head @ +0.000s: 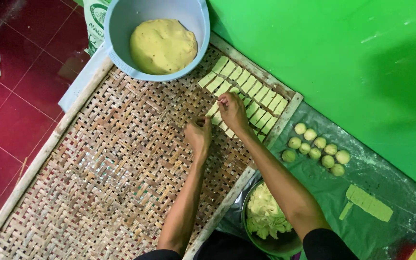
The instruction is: Arranging small pieces of dough onto a woven tray
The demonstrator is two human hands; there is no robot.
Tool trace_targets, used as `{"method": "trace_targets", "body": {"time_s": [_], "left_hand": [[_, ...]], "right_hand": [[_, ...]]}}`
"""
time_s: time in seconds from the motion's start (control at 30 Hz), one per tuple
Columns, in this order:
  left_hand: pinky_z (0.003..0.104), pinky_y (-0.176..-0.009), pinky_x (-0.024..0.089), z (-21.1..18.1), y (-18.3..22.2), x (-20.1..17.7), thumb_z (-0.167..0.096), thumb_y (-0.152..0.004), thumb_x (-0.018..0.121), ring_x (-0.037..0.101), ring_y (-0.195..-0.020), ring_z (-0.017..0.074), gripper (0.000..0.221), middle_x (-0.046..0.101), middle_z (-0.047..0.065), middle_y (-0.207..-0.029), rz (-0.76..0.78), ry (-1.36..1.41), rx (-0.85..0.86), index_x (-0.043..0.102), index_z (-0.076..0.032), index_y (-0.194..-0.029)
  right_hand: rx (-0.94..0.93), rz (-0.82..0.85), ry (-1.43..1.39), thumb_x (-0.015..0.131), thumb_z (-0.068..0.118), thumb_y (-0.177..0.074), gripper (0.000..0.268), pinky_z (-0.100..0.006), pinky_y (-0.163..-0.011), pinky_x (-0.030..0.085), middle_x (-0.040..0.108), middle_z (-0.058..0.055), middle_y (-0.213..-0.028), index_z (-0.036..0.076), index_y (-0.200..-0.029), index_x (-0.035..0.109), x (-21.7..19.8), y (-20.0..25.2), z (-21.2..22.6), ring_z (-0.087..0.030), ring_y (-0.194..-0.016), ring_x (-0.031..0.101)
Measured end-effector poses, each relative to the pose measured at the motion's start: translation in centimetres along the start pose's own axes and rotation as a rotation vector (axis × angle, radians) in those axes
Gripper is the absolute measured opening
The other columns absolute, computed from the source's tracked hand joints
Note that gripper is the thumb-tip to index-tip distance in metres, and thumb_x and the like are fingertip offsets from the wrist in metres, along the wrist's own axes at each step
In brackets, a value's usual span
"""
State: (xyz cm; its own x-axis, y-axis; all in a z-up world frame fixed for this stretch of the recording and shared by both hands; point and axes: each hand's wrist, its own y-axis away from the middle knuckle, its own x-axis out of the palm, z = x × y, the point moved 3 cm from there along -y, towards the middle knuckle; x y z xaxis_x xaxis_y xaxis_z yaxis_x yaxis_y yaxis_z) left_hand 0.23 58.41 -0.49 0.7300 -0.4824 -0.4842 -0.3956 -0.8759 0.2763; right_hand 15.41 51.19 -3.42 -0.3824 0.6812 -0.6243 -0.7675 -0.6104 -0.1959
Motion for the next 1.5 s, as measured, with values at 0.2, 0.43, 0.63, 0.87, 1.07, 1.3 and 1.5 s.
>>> {"method": "trace_targets", "body": {"time_s": [0.2,0.43,0.63,0.87,1.07,1.3,1.5], "left_hand": [[0.051,-0.069,0.057,1.0,-0.5,0.6,-0.028,-0.080,0.077,0.075,-0.078,0.0396,0.019,0.077,0.013,-0.076,-0.027,-0.010,-0.023,0.079,-0.011,-0.089],[0.042,-0.074,0.055,-3.2,2.6,-4.5,-0.018,-0.084,0.074,0.071,-0.082,0.0277,0.027,0.074,0.015,-0.081,0.010,0.287,-0.092,0.071,0.001,-0.103],[0.032,-0.073,0.063,-3.7,3.9,-5.6,-0.005,-0.085,0.074,0.069,-0.086,0.0206,0.038,0.069,0.012,-0.093,0.153,0.739,-0.251,0.065,0.005,-0.120],[0.028,-0.075,0.063,-0.2,0.6,-3.4,-0.004,-0.083,0.082,0.070,-0.087,0.0157,0.040,0.073,0.011,-0.093,0.057,0.755,-0.152,0.066,0.005,-0.119],[0.026,-0.081,0.056,-1.5,-1.5,-3.7,-0.006,-0.083,0.084,0.068,-0.078,0.0108,0.030,0.078,0.008,-0.086,-0.048,0.496,0.031,0.071,-0.005,-0.110],[0.037,-0.081,0.061,-0.7,-2.9,-1.4,0.000,-0.089,0.077,0.077,-0.088,0.0265,0.028,0.077,0.016,-0.090,-0.079,0.328,0.116,0.067,-0.001,-0.115],[0.036,-0.070,0.061,-1.0,-2.8,-1.2,-0.001,-0.084,0.077,0.076,-0.077,0.0269,0.024,0.077,0.018,-0.084,-0.049,0.261,0.114,0.070,0.000,-0.107]], "right_hand": [[0.020,0.026,0.059,0.078,0.008,-0.085,0.008,-0.042,-0.076,0.056,0.065,-0.010,-0.085,0.010,-0.091,0.073,-0.9,-0.1,0.8,-0.033,-0.084,0.069],[-0.073,-0.150,-0.001,0.074,0.005,-0.090,0.008,-0.038,-0.073,0.055,0.066,-0.008,-0.082,0.012,-0.093,0.075,-3.0,0.3,2.5,-0.029,-0.078,0.069],[0.369,0.377,-0.512,0.068,0.017,-0.099,0.020,-0.040,-0.087,0.055,0.073,-0.015,-0.104,0.007,-0.115,0.074,-4.2,5.9,6.0,-0.027,-0.098,0.069],[0.485,0.290,-0.733,0.078,0.013,-0.093,0.020,-0.029,-0.076,0.055,0.074,-0.012,-0.092,0.001,-0.109,0.075,-3.9,4.6,5.8,-0.016,-0.085,0.068],[0.363,0.255,-0.451,0.077,0.008,-0.089,0.024,-0.032,-0.082,0.057,0.077,-0.013,-0.097,0.006,-0.113,0.076,-2.6,0.2,4.5,-0.017,-0.088,0.071],[0.214,0.165,-0.176,0.078,0.010,-0.085,0.019,-0.035,-0.078,0.061,0.078,-0.013,-0.093,0.013,-0.104,0.079,1.2,-2.6,0.5,-0.027,-0.090,0.077],[0.099,0.121,-0.042,0.078,0.005,-0.084,0.014,-0.037,-0.070,0.060,0.073,-0.012,-0.084,0.011,-0.097,0.080,1.5,-2.8,0.6,-0.028,-0.078,0.075]]}}
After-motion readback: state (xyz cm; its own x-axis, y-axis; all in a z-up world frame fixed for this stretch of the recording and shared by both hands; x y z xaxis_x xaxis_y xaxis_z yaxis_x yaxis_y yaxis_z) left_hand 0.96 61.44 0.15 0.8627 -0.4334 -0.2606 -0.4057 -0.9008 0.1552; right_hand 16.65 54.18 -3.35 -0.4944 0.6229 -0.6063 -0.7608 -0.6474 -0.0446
